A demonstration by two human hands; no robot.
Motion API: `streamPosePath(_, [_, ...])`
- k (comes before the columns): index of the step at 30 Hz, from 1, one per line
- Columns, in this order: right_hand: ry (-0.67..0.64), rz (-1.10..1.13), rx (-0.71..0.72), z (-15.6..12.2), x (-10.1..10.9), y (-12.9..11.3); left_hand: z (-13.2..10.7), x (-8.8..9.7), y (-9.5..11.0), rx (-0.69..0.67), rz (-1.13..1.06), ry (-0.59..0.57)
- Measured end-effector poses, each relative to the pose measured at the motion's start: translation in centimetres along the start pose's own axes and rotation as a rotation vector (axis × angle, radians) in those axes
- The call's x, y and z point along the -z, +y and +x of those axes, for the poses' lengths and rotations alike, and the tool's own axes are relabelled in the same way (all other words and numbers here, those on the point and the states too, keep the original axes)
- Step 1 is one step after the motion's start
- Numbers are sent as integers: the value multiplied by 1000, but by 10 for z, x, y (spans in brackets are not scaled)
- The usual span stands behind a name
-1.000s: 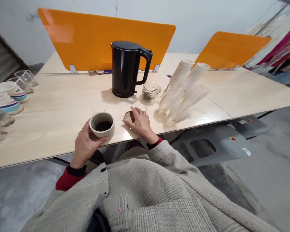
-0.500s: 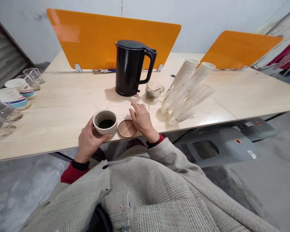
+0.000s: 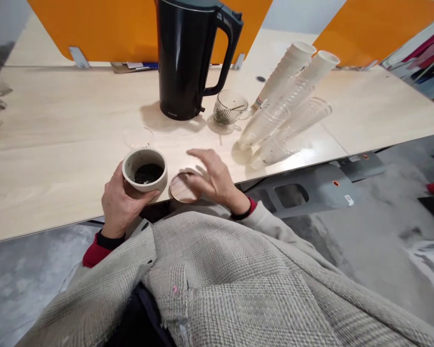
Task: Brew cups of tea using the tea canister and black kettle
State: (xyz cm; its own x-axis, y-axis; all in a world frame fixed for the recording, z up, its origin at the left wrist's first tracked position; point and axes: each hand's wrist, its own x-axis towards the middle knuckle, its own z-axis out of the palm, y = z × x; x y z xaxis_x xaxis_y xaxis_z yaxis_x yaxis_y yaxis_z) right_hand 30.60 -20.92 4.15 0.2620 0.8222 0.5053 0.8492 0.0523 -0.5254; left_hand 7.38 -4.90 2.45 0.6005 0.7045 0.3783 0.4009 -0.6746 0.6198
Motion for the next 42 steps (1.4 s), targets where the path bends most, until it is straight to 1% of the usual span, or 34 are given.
streamPosePath(2, [-191, -38, 117, -12, -2, -10, 0, 0, 0, 7, 11, 3])
streamPosePath(3, [-260, -63, 144, -17, -7, -13, -1, -1, 0, 11, 12, 3])
streamPosePath(4, [-303, -86, 150, -21, -12, -13, -1, -1, 1, 14, 11, 5])
streamPosePath(5, [-318, -100, 147, -24, -17, -13, -1, -1, 1, 16, 11, 7])
streamPosePath(8, [-276, -100, 138, -29, -26, -4, -1, -2, 1, 19, 21, 19])
streamPosePath(10, [-188, -72, 109, -28, -23, 1, -2, -3, 1, 10, 26, 34])
streamPosePath(12, [-84, -39, 58, -22, -14, 3, -2, -3, 1, -6, 27, 43])
streamPosePath(14, [-15, -22, 35, -10, -7, -2, -2, -4, 1, -28, 31, 46])
streamPosePath(16, [1, -17, 69, 7, -3, -13, -2, -4, 1, -43, 41, 44])
streamPosePath(18, [-14, -15, 132, 24, -6, -28, -2, -5, 2, -54, 47, 38])
streamPosePath(21, [-60, -37, 197, 45, -16, -50, -1, -4, 4, -67, 38, 28])
streamPosePath(25, [-112, -119, 245, 58, -27, -68, 0, -1, 8, -57, 25, 8])
streamPosePath(28, [-128, -199, 263, 62, -31, -75, 1, -1, 9, -43, 35, -3])
streamPosePath(34, [-191, -338, 242, 65, -35, -84, 1, -3, 6, -55, 55, -11])
streamPosePath(38, [-191, -369, 262, 64, -38, -84, 1, -5, 4, -60, 51, -17])
streamPosePath(42, [-231, -337, 247, 62, -42, -83, 0, -7, 3, -61, 73, 5])
